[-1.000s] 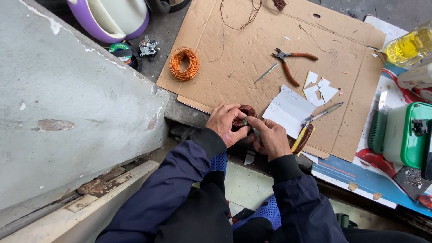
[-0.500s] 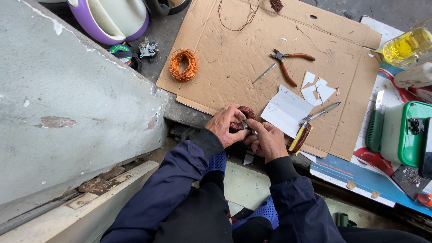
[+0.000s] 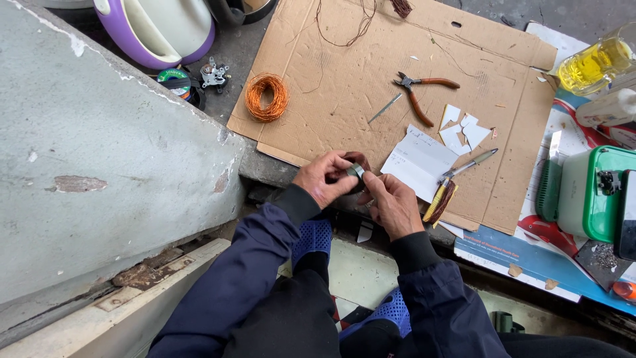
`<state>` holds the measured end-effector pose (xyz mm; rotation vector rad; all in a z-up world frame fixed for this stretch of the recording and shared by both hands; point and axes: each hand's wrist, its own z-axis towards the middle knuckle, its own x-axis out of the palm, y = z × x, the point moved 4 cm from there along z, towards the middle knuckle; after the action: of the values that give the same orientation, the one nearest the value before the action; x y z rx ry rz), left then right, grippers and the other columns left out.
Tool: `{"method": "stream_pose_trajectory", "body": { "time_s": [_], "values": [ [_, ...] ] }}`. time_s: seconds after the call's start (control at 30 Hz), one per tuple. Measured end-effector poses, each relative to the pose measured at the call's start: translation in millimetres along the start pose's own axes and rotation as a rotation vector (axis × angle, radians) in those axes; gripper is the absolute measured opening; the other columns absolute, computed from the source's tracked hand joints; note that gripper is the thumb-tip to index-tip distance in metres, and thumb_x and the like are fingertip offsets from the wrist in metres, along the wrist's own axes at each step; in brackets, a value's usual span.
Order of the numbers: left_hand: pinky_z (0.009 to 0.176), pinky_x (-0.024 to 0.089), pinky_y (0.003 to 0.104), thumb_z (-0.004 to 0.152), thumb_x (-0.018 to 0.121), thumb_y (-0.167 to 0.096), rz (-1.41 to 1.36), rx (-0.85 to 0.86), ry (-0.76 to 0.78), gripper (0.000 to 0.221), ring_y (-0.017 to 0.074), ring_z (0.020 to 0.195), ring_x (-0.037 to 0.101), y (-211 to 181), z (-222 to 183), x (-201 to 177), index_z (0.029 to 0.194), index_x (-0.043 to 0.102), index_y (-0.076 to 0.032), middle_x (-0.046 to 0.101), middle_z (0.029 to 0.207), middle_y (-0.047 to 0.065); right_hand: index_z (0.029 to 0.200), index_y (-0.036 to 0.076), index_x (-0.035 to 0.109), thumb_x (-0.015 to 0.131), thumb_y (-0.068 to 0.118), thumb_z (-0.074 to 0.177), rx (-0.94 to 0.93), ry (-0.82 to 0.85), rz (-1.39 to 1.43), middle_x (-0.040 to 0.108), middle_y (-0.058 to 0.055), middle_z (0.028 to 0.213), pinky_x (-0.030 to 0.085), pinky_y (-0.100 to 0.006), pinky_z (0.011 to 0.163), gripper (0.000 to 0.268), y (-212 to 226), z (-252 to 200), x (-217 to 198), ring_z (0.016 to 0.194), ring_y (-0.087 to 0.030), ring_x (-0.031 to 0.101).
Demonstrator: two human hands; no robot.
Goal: Cutting a plastic sheet to size and then performing maintenance on a small electronic component.
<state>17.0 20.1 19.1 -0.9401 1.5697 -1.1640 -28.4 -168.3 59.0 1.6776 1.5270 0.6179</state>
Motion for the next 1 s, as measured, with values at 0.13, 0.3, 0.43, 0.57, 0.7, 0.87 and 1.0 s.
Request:
{"method": "stream_pose_trajectory", "body": {
  "time_s": [0.13,0.3,0.43,0.57,0.7,0.87,1.0],
  "values": [
    [0.101,0.063,0.038,0.092,0.092,-0.037,-0.279,-0.191,0.021,0.043,0.0249,0.112,0.079,25,18,-15,0.123,0.076,-0.013,0.082,0.124,0.017,0.092,0.005,0.078,0.079,0.031,0.107,-0.147,0.039,-0.076,0.068,-0.012,0.063,0.033,-0.021,0.048,0.03,7,-1,-5,0.049,-0.011,0.047],
    [0.089,0.065,0.031,0.092,0.093,-0.034,-0.341,-0.255,0.015,0.042,0.012,0.097,0.077,36,26,-20,0.123,0.077,-0.011,0.085,0.105,0.013,0.094,0.009,0.081,0.076,0.034,0.108,-0.14,0.09,-0.09,0.064,-0.007,0.061,0.032,-0.021,0.05,0.029,-1,9,-4,0.054,-0.009,0.043],
    [0.088,0.064,0.029,0.091,0.093,-0.034,-0.337,-0.265,0.017,0.042,0.0116,0.096,0.077,36,27,-22,0.122,0.077,-0.011,0.086,0.103,0.012,0.093,0.008,0.08,0.075,0.031,0.108,-0.079,0.108,-0.028,0.057,-0.007,0.059,0.032,-0.021,0.049,0.028,2,6,1,0.051,-0.01,0.042],
    [0.089,0.064,0.029,0.091,0.093,-0.036,-0.318,-0.268,0.029,0.042,0.0109,0.097,0.077,37,28,-20,0.123,0.077,-0.013,0.086,0.103,0.01,0.093,0.008,0.082,0.075,0.029,0.106,-0.043,0.102,-0.045,0.058,-0.008,0.06,0.032,-0.021,0.047,0.026,-1,6,2,0.05,-0.009,0.042],
    [0.088,0.064,0.027,0.091,0.093,-0.036,-0.317,-0.273,0.021,0.04,0.0104,0.095,0.079,37,28,-20,0.121,0.078,-0.014,0.087,0.1,0.009,0.093,0.01,0.084,0.075,0.03,0.107,-0.09,0.132,-0.165,0.066,-0.009,0.062,0.04,-0.023,0.052,0.026,-16,24,6,0.054,-0.013,0.052],
    [0.084,0.065,0.028,0.089,0.094,-0.033,-0.389,-0.327,-0.02,0.039,0.0121,0.091,0.078,38,28,-19,0.118,0.078,-0.011,0.086,0.095,0.007,0.104,0.01,0.085,0.071,0.025,0.111,-0.154,0.135,-0.228,0.079,-0.009,0.08,0.06,-0.028,0.079,0.021,1,21,13,0.08,-0.016,0.074],
    [0.081,0.066,0.029,0.089,0.093,-0.029,-0.411,-0.34,-0.051,0.038,0.0132,0.089,0.078,53,34,-12,0.118,0.078,-0.01,0.085,0.094,0.009,0.106,0.015,0.087,0.07,0.034,0.113,-0.24,0.143,-0.45,0.081,-0.011,0.088,0.06,-0.039,0.087,0.027,30,-2,6,0.089,-0.02,0.074]
  ]
}}
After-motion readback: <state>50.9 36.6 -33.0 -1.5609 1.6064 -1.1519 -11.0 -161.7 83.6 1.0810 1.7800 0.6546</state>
